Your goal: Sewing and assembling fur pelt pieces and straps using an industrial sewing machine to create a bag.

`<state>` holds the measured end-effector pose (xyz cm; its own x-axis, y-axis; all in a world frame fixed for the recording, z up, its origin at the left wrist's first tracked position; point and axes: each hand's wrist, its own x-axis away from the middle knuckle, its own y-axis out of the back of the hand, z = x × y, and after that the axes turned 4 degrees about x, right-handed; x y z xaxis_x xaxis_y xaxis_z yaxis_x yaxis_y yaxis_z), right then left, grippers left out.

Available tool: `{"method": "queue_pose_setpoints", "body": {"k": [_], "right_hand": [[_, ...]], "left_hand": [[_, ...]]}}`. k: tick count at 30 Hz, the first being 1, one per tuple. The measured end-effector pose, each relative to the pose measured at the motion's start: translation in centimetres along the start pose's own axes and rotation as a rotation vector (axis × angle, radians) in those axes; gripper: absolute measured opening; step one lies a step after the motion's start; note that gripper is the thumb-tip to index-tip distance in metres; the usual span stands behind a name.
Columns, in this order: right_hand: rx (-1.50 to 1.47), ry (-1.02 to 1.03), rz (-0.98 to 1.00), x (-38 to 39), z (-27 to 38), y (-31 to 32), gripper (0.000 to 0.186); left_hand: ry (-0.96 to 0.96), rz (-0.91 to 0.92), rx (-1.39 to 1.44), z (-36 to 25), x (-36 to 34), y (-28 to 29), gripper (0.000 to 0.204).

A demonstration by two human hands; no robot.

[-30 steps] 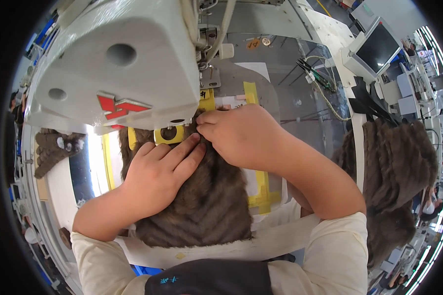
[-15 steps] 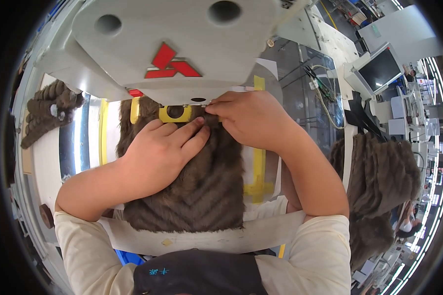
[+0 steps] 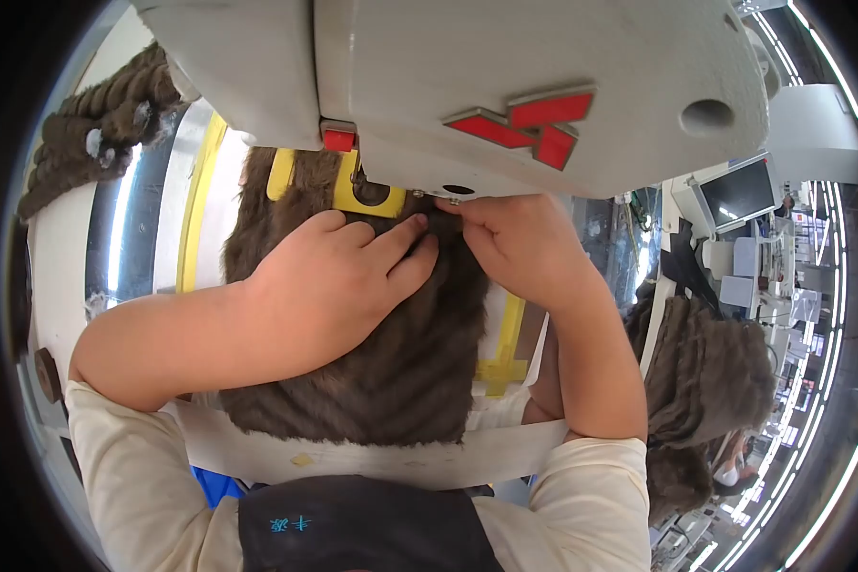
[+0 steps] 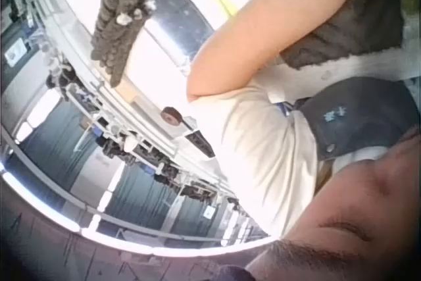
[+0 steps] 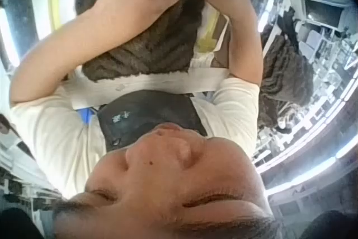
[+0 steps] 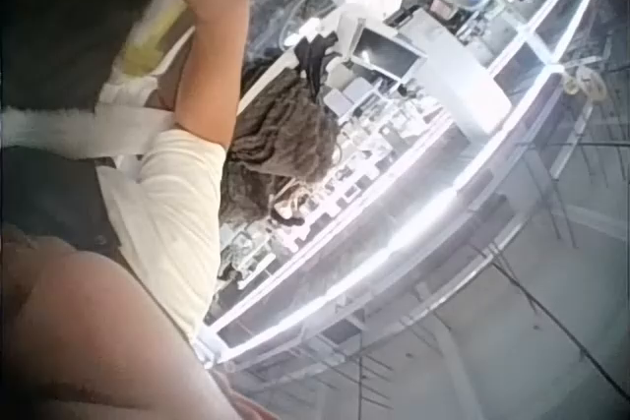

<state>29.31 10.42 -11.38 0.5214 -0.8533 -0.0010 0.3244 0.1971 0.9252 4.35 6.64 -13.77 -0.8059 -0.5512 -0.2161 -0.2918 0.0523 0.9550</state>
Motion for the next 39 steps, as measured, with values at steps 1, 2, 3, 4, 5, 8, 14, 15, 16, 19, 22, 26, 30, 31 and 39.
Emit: {"method": "queue_pose_setpoints", "body": {"k": [1, 2, 3, 4, 5, 8, 14, 15, 16, 19, 22, 26, 30, 31, 39], "right_hand": [[0.006, 0.001, 0.007, 0.0, -0.2, -0.1, 0.03], [-0.003, 0.018, -0.002, -0.2, -0.4, -0.3, 0.03], [-0.012, 0.034, -0.011, -0.3, -0.8, -0.4, 0.031], [-0.008, 0.031, -0.005, -0.2, -1.2, -0.7, 0.031], [-0.031, 0.044, -0.041, -0.1, -1.8, -0.9, 0.026], [-0.065, 0.034, -0.068, -0.1, -3.0, -1.1, 0.021], [0.042, -0.013, -0.038, -0.7, -2.8, -0.4, 0.024], [0.065, 0.028, -0.097, -0.7, -3.1, -0.6, 0.024], [0.066, 0.027, -0.096, -0.9, -3.4, -0.6, 0.024], [0.05, 0.078, -0.144, -1.3, -3.9, -0.8, 0.025], [0.104, 0.147, -0.176, -1.6, -4.4, -1.1, 0.024], [0.25, 0.143, -0.105, -1.8, -4.7, -1.6, 0.024], [0.292, -0.016, -0.027, -1.6, -4.8, -1.4, 0.026], [0.287, -0.026, -0.038, -1.6, -4.9, -1.6, 0.026], [-0.158, -0.013, -0.049, 1.4, -0.6, -0.4, 0.031]], "left_hand": [[0.004, -0.006, 0.006, 0.1, 0.0, -0.1, 0.048], [0.011, -0.016, 0.007, 0.1, 0.1, -0.1, 0.049], [0.019, -0.025, 0.007, 0.2, 0.1, -0.1, 0.05], [0.019, -0.03, 0.014, 0.3, 0.1, -0.2, 0.05], [-0.005, -0.048, 0.012, 0.5, 0.0, -0.2, 0.049], [-0.025, -0.073, 0.019, 0.8, -0.1, -0.2, 0.049], [0.049, 0.0, 0.043, 1.2, -0.6, 0.0, 0.053], [0.056, 0.024, 0.04, 1.3, -0.6, 0.1, 0.053], [0.056, 0.023, 0.041, 1.5, -0.8, 0.1, 0.053], [0.058, 0.041, 0.013, 1.8, -0.9, 0.1, 0.053], [0.059, 0.041, -0.003, 1.8, -0.6, 0.5, 0.053], [0.06, 0.114, -0.116, 1.7, -0.5, 1.0, 0.054], [0.061, 0.102, -0.099, 1.7, -0.6, 0.9, 0.054], [0.048, 0.109, -0.106, 1.8, -0.5, 0.7, 0.054], [0.055, 0.02, -0.002, 2.4, -0.5, 1.3, 0.051]]}}
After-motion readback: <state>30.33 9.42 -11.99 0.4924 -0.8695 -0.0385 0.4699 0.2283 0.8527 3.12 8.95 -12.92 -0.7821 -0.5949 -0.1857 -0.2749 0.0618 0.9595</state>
